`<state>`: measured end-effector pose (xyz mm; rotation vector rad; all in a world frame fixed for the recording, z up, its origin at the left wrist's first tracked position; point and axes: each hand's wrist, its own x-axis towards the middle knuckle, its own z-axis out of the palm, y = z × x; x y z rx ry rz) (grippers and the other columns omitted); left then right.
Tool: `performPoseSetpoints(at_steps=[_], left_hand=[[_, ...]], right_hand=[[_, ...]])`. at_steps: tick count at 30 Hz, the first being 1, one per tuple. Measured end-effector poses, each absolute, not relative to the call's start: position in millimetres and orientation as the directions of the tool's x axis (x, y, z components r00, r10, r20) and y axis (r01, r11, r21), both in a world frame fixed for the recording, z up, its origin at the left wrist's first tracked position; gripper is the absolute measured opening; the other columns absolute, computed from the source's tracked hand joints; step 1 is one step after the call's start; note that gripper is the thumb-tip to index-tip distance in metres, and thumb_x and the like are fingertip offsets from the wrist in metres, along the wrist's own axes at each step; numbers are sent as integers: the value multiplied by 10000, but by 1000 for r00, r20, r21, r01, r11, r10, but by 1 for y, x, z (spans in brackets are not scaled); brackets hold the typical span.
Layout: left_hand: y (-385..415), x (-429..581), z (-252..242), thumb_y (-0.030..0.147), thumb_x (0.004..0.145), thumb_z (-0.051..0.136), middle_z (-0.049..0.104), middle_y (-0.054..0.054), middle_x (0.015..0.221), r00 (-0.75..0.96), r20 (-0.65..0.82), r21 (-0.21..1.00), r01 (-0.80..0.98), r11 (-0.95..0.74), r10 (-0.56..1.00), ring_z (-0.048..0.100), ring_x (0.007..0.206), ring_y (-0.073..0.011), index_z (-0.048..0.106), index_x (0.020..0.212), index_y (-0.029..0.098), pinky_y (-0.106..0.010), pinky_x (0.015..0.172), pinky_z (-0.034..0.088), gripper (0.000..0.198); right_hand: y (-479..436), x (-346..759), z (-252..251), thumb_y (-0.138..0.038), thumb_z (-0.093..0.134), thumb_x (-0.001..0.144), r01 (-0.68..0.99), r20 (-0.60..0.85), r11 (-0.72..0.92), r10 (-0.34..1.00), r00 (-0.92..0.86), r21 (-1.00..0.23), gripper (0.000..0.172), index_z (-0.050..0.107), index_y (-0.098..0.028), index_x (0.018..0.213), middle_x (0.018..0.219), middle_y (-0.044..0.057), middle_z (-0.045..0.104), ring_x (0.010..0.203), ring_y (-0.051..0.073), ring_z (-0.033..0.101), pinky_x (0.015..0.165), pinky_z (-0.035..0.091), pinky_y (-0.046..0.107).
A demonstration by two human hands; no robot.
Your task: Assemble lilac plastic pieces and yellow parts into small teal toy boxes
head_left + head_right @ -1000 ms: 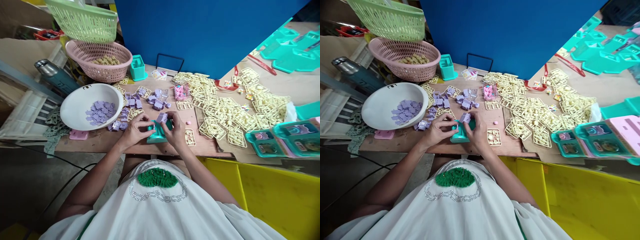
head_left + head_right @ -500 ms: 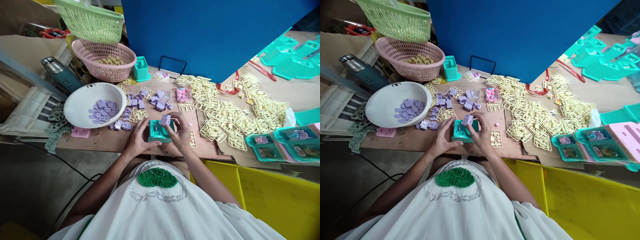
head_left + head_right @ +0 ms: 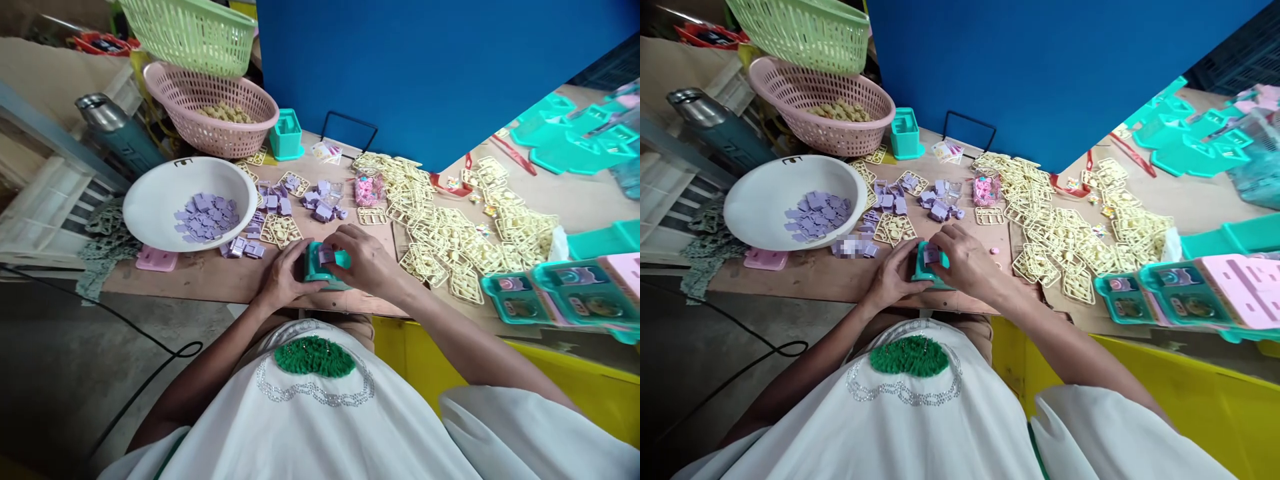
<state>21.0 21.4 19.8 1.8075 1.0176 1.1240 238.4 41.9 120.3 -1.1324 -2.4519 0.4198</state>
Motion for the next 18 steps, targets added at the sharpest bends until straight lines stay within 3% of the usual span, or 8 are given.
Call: performPoseSetpoints(at_steps=[4, 12, 15, 18], left_hand=[[23, 21, 18, 522, 737, 969, 677, -160, 1451, 294, 321, 893, 223, -391, 900, 679, 1341, -331, 598, 1497, 209, -486, 1159, 571, 901], [24, 22, 16, 527, 765, 948, 685, -162, 1440, 290, 370, 882, 189, -432, 883, 686, 1333, -320, 603, 1486, 205, -465, 1150, 575, 862], [25, 22, 16, 522, 752, 958, 685, -161, 1443, 291, 363, 881, 202, -428, 885, 675, 1353, -329, 602, 1486, 212, -482, 1168, 561, 873], [25, 22, 16, 498, 740, 972, 683, -155, 1456, 294, 363, 877, 213, -431, 884, 669, 1373, -330, 598, 1492, 224, -484, 1179, 556, 884]], right_hand=[[40, 239, 125, -130, 684, 891, 646, 161, 637, 753, -638, -420, 218, 737, -175, 1097, 959, 113, 688, 874, 260, 657, 737, 542, 351], [51, 247, 133, -336, 714, 995, 525, 162, 590, 744, -648, -613, 255, 777, -194, 1198, 1101, 132, 762, 951, 261, 751, 831, 622, 391], [54, 249, 123, -453, 810, 938, 495, 168, 488, 813, -558, -719, 336, 786, -203, 1161, 1082, 114, 775, 936, 251, 746, 852, 634, 404], [48, 248, 110, -528, 826, 924, 441, 187, 381, 887, -422, -812, 491, 758, -238, 1313, 1104, 98, 777, 991, 249, 743, 905, 638, 429]])
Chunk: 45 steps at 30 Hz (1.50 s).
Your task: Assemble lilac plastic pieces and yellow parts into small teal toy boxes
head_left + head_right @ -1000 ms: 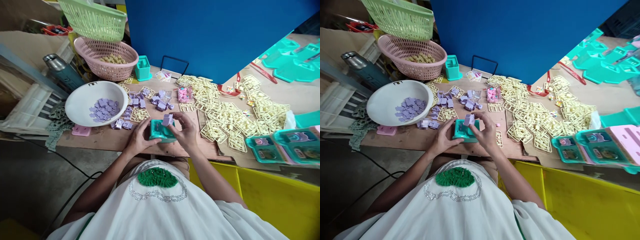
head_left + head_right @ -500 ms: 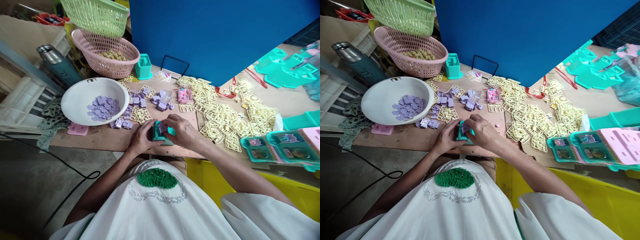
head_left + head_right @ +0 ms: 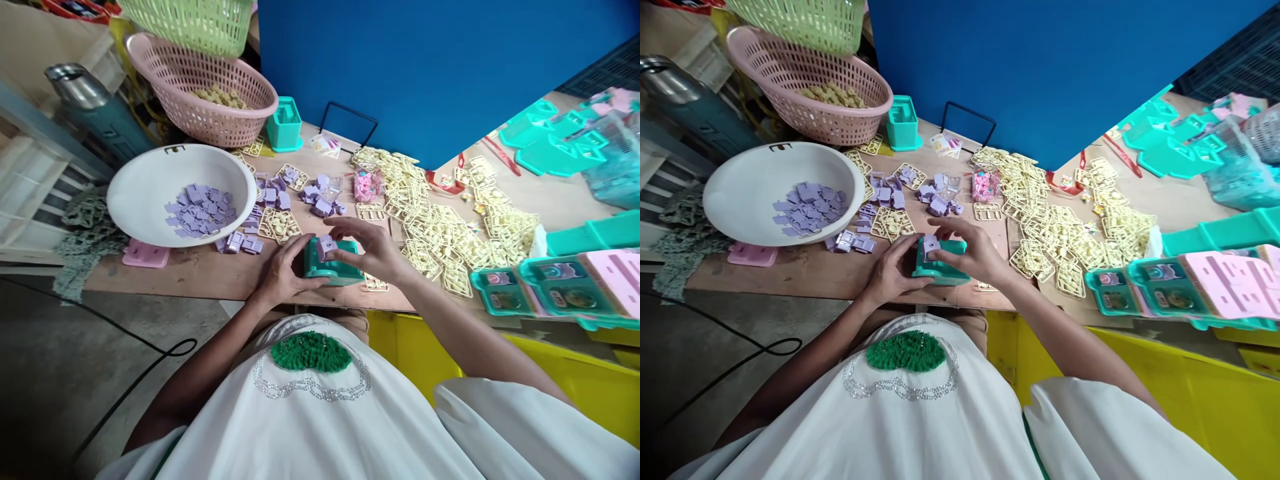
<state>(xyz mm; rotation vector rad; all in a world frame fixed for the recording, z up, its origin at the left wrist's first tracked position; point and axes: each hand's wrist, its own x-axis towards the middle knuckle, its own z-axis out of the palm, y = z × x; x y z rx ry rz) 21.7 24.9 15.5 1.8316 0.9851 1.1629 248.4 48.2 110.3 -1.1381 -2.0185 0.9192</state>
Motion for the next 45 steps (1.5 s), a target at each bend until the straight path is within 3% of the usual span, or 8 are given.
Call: performPoseSetpoints(at_steps=[3, 10, 15, 20, 25, 31, 39, 45], left_hand=[[25, 21, 16, 487, 736, 977, 685, -147, 1455, 300, 368, 874, 210, -437, 880, 673, 1373, -326, 589, 1505, 231, -476, 1177, 559, 898], [24, 20, 17, 555, 739, 959, 685, -157, 1454, 299, 344, 881, 223, -416, 890, 668, 1371, -337, 607, 1503, 220, -478, 1196, 541, 906], [25, 19, 16, 539, 727, 969, 688, -157, 1437, 289, 340, 888, 216, -406, 895, 681, 1337, -328, 610, 1491, 211, -471, 1165, 567, 906], [26, 17, 17, 509, 750, 963, 658, -157, 1478, 319, 293, 896, 237, -376, 901, 646, 1404, -331, 583, 1519, 221, -469, 1220, 529, 905], [28, 15, 15, 567, 784, 925, 643, -145, 1488, 346, 314, 881, 239, -407, 884, 629, 1435, -333, 549, 1555, 242, -464, 1229, 525, 917], [27, 15, 15, 566, 763, 941, 604, -152, 1539, 356, 261, 910, 221, -352, 897, 594, 1480, -350, 564, 1566, 245, -468, 1261, 500, 943], [29, 8, 11, 662, 731, 920, 620, -158, 1532, 351, 252, 897, 265, -354, 902, 612, 1462, -347, 576, 1558, 227, -473, 1243, 520, 995], [36, 7, 17, 647, 724, 930, 693, -130, 1391, 374, 276, 888, 254, -384, 886, 689, 1324, -323, 674, 1427, 219, -466, 1159, 578, 862]], right_hand=[[38, 245, 100, -516, 803, 952, 432, 250, 413, 888, -385, -802, 443, 788, -261, 1314, 1083, 95, 764, 1009, 250, 723, 910, 630, 441], [25, 242, 95, -392, 753, 996, 563, 385, 531, 847, -367, -633, 304, 815, -254, 1259, 1051, 107, 747, 999, 272, 686, 872, 611, 460], [31, 249, 99, -436, 630, 1072, 500, 381, 641, 759, -528, -583, 325, 781, -291, 1320, 1244, 136, 733, 1127, 285, 693, 972, 598, 488], [40, 251, 100, -428, 576, 1102, 435, 394, 708, 685, -612, -556, 328, 795, -276, 1293, 1190, 142, 705, 1107, 253, 702, 930, 617, 425], [49, 251, 102, -430, 496, 1135, 391, 350, 738, 629, -694, -550, 382, 777, -233, 1303, 1307, 165, 689, 1197, 247, 694, 985, 607, 405], [60, 256, 97, -415, 510, 1132, 278, 416, 791, 543, -729, -546, 410, 795, -138, 1236, 1154, 177, 666, 1082, 234, 669, 915, 582, 378], [87, 266, 125, -188, 649, 1053, 200, 183, 805, 354, -917, -558, 309, 752, -131, 1339, 1277, 186, 636, 1206, 265, 635, 1014, 553, 398], [105, 256, 136, -71, 637, 1014, 136, 117, 843, 229, -966, -521, 246, 786, -181, 1176, 1230, 120, 720, 1127, 249, 631, 970, 540, 396]])
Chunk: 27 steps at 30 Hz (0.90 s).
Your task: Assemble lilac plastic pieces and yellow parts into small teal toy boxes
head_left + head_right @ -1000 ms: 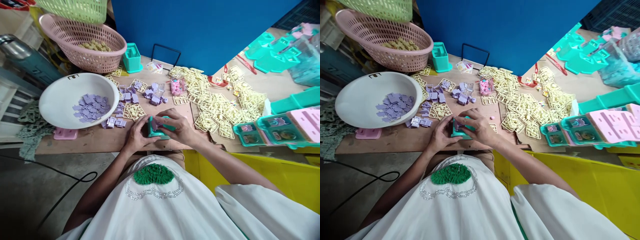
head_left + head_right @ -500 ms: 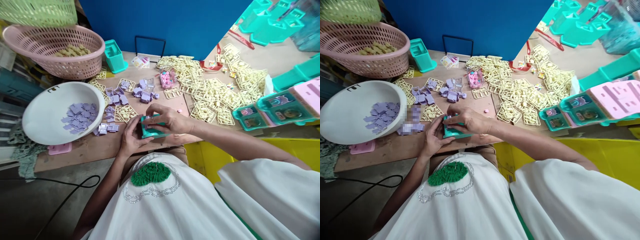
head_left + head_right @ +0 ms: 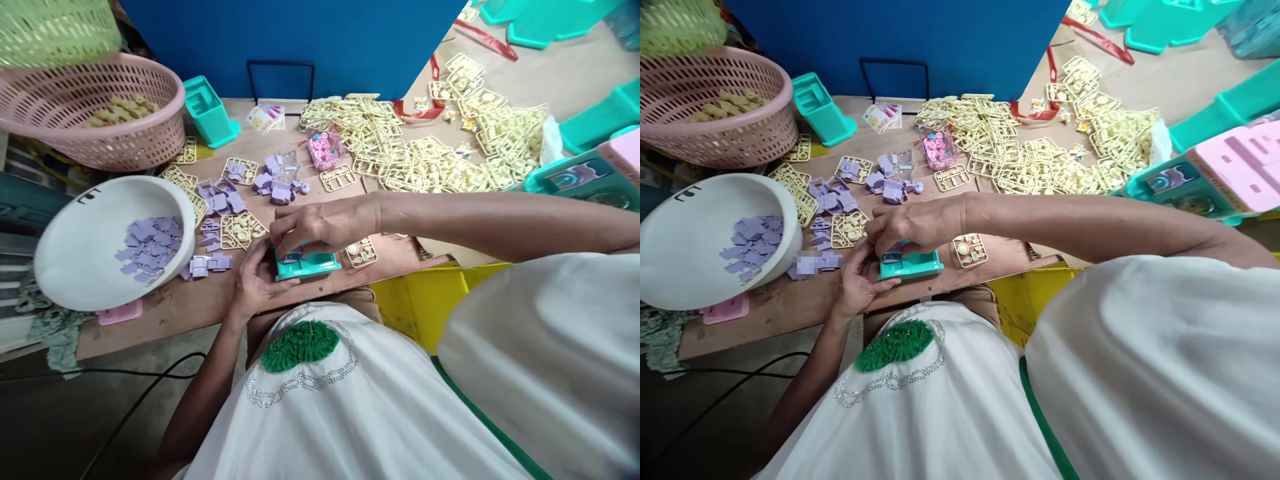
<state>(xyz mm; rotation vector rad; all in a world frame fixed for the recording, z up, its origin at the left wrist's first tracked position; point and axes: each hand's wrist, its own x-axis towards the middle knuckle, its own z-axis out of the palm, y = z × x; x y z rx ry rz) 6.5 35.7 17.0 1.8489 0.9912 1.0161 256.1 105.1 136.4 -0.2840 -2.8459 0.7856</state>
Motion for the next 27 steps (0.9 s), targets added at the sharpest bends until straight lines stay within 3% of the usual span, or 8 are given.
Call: performPoseSetpoints(at_steps=[5, 8, 11, 13, 20, 23, 27], left_hand=[[38, 3, 20, 607, 697, 965, 683, -134, 1384, 419, 217, 916, 226, -332, 882, 675, 1343, -329, 665, 1428, 211, -455, 1153, 580, 884], [38, 0, 20, 571, 690, 982, 703, -123, 1364, 430, 223, 915, 218, -340, 875, 694, 1304, -321, 685, 1400, 209, -464, 1145, 581, 850], [39, -1, 20, 546, 626, 1022, 714, -125, 1350, 419, 216, 915, 230, -333, 882, 697, 1288, -335, 705, 1361, 201, -488, 1143, 581, 872], [39, 0, 19, 534, 594, 1039, 716, -129, 1339, 420, 185, 922, 239, -305, 889, 693, 1285, -347, 709, 1352, 199, -509, 1141, 582, 892], [41, 3, 23, 530, 589, 1042, 710, -133, 1353, 423, 200, 933, 192, -304, 884, 694, 1270, -351, 709, 1357, 220, -507, 1109, 599, 892], [41, 2, 22, 545, 571, 1045, 714, -146, 1369, 430, 199, 933, 194, -305, 881, 685, 1296, -359, 712, 1350, 203, -512, 1147, 573, 914], [41, 1, 19, 571, 579, 1033, 712, -158, 1397, 434, 195, 937, 184, -298, 880, 679, 1307, -364, 725, 1339, 191, -524, 1170, 550, 904]], right_hand=[[109, 250, 137, -59, 581, 1051, 56, 139, 783, 180, -974, -620, 268, 786, -218, 1122, 1193, 81, 752, 1100, 208, 670, 1000, 544, 388], [110, 250, 138, -135, 659, 1041, 34, 168, 703, 217, -962, -710, 182, 793, -256, 1025, 1152, 60, 753, 1118, 204, 675, 958, 576, 365], [111, 248, 142, -240, 747, 1011, 44, 163, 617, 275, -948, -785, 87, 782, -265, 936, 1066, 39, 753, 1014, 194, 676, 924, 593, 377], [110, 246, 146, -320, 771, 1002, 81, 132, 584, 313, -941, -808, 105, 777, -267, 911, 1040, 30, 750, 974, 197, 672, 923, 598, 404], [109, 243, 150, -434, 743, 1017, 96, 110, 606, 294, -950, -790, 190, 777, -267, 934, 1027, 32, 756, 1018, 211, 697, 970, 589, 407], [112, 243, 152, -478, 723, 1024, 182, -2, 591, 292, -957, -786, 239, 770, -246, 988, 1053, 64, 760, 1035, 227, 694, 966, 593, 402], [116, 242, 153, -293, 561, 1101, 155, -64, 671, 158, -985, -725, 212, 755, -219, 1058, 1188, 103, 738, 1171, 245, 634, 1051, 560, 422]])
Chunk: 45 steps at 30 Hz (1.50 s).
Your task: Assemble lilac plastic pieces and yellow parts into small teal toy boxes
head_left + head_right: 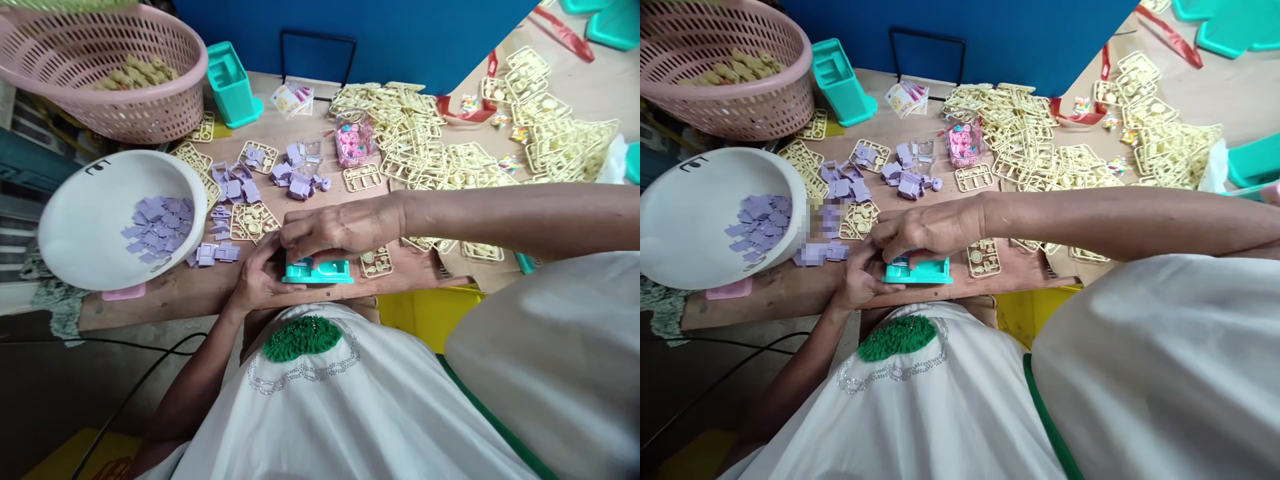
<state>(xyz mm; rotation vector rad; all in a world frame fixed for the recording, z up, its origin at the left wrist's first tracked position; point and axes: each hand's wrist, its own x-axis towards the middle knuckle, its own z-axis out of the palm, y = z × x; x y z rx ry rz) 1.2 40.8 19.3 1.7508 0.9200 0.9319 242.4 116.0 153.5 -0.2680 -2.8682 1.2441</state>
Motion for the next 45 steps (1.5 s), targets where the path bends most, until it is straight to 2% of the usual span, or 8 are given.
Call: performPoseSetpoints(at_steps=[11, 16, 21, 25, 29, 33, 37, 45], left_hand=[[40, 6, 22, 594, 558, 1035, 763, -120, 1245, 387, 256, 913, 203, -353, 886, 730, 1177, -344, 771, 1150, 209, -534, 1066, 635, 754], [40, 6, 19, 573, 615, 1020, 748, -131, 1273, 417, 235, 931, 163, -327, 878, 727, 1198, -345, 733, 1284, 210, -519, 1066, 631, 814], [40, 5, 17, 602, 567, 1028, 769, -115, 1181, 361, 251, 919, 202, -338, 898, 743, 1129, -348, 778, 1098, 210, -529, 1022, 646, 705], [41, 5, 15, 596, 540, 1040, 755, -123, 1273, 383, 246, 924, 184, -335, 890, 727, 1209, -357, 766, 1212, 215, -525, 1087, 619, 819], [39, 5, 11, 585, 583, 1029, 685, -156, 1452, 397, 231, 934, 163, -317, 888, 667, 1364, -367, 665, 1458, 233, -512, 1188, 555, 1011], [35, 6, 9, 558, 656, 1004, 644, -157, 1519, 407, 215, 944, 145, -295, 888, 614, 1448, -354, 605, 1539, 272, -493, 1256, 497, 1010], [34, 7, 12, 574, 669, 992, 658, -147, 1498, 393, 225, 931, 182, -315, 892, 632, 1425, -351, 605, 1534, 270, -505, 1236, 518, 995], [35, 8, 15, 602, 649, 993, 692, -141, 1457, 378, 280, 887, 251, -389, 882, 673, 1366, -349, 618, 1517, 267, -505, 1181, 563, 1004]], right_hand=[[120, 229, 158, -227, 678, 1024, 139, -100, 596, 99, -990, -791, 127, 787, -261, 970, 1192, 56, 760, 1231, 283, 646, 1134, 523, 552], [125, 232, 150, -167, 646, 1043, 62, -26, 672, 63, -998, -738, 169, 791, -193, 1127, 1183, 117, 764, 1167, 254, 675, 1042, 573, 439], [121, 227, 155, -97, 592, 1047, 5, -15, 778, -6, -1000, -628, 236, 808, -184, 1005, 1119, 94, 742, 1207, 265, 651, 1097, 559, 465], [110, 238, 141, -249, 684, 1054, 68, 57, 734, 144, -988, -676, 164, 818, -205, 1139, 1158, 101, 755, 1173, 252, 680, 1072, 573, 444], [86, 264, 111, -449, 702, 1038, 152, 320, 715, 480, -817, -683, 508, 685, -157, 1454, 1360, 209, 675, 1270, 282, 656, 1051, 575, 440], [57, 270, 92, -540, 713, 1003, 326, 368, 628, 720, -589, -706, 524, 747, -174, 1376, 1217, 166, 697, 1147, 270, 667, 994, 581, 442], [39, 261, 93, -541, 710, 1005, 343, 349, 574, 771, -533, -744, 439, 817, -175, 1221, 1116, 143, 704, 1051, 262, 656, 956, 570, 446], [30, 255, 98, -356, 644, 1076, 355, 412, 644, 733, -541, -678, 457, 646, -214, 1510, 1256, 173, 684, 1160, 280, 640, 958, 571, 466]])
